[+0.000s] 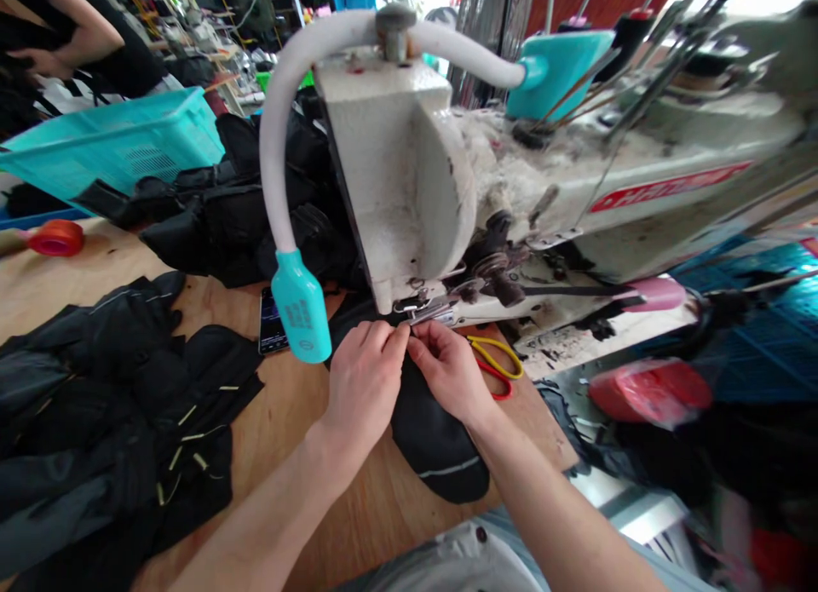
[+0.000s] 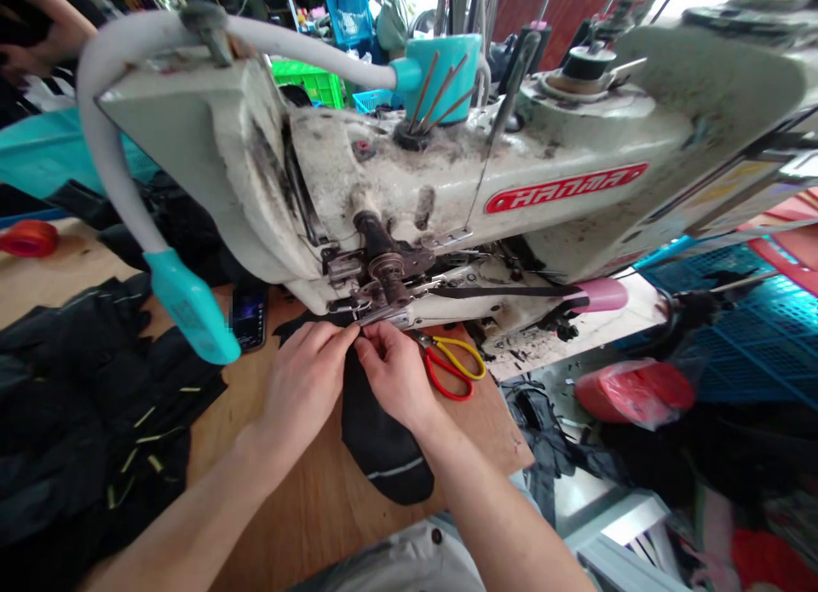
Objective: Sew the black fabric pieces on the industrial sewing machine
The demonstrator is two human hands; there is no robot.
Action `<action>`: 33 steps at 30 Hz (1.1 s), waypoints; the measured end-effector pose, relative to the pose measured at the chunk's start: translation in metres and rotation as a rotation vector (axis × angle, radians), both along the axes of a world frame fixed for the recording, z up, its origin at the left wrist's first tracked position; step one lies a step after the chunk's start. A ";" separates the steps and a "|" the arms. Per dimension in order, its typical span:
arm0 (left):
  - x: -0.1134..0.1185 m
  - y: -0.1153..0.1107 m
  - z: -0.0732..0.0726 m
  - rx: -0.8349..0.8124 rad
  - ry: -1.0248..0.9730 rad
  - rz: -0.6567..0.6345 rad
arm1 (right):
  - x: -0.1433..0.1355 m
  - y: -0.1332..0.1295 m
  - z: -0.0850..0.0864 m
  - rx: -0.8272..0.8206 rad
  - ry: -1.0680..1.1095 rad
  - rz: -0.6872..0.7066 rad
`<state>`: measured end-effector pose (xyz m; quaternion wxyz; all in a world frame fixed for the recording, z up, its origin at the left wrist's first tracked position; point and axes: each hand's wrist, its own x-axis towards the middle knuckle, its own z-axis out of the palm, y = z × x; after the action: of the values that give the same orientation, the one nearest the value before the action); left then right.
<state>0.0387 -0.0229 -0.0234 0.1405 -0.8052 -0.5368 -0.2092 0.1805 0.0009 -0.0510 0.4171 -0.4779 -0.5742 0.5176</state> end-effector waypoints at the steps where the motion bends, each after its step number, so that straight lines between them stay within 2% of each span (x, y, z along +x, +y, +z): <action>1: -0.004 -0.001 -0.003 0.010 -0.014 -0.016 | 0.001 0.000 0.000 -0.009 0.004 0.006; 4: -0.019 -0.002 -0.005 0.022 -0.004 -0.075 | 0.001 0.000 -0.002 -0.054 0.045 0.011; 7: -0.026 -0.002 0.002 -0.010 0.070 -0.131 | -0.001 -0.001 -0.002 -0.068 0.077 0.004; 12: -0.004 -0.003 0.013 -0.080 0.150 -0.055 | -0.003 -0.002 0.002 -0.040 0.087 -0.007; 15: 0.012 -0.005 0.011 -0.094 0.103 0.069 | -0.002 -0.001 0.003 -0.022 0.096 0.003; 18: 0.013 -0.010 0.007 -0.146 0.055 0.130 | 0.001 0.000 0.002 -0.041 0.118 0.010; 23: 0.001 -0.023 0.009 -0.181 0.074 0.124 | 0.001 -0.002 -0.005 -0.094 0.155 0.009; 26: 0.007 -0.023 0.014 -0.190 0.102 0.106 | -0.001 -0.004 -0.006 -0.056 0.149 -0.020; 29: 0.020 -0.016 0.019 -0.216 0.087 0.141 | -0.002 -0.004 -0.005 -0.056 0.170 -0.030; 33: 0.024 -0.008 0.016 -0.236 -0.046 0.144 | 0.000 0.000 -0.002 -0.062 0.168 -0.022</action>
<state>0.0623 -0.0309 -0.0069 0.0472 -0.7706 -0.6170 -0.1526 0.1805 0.0005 -0.0528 0.4546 -0.4515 -0.5157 0.5688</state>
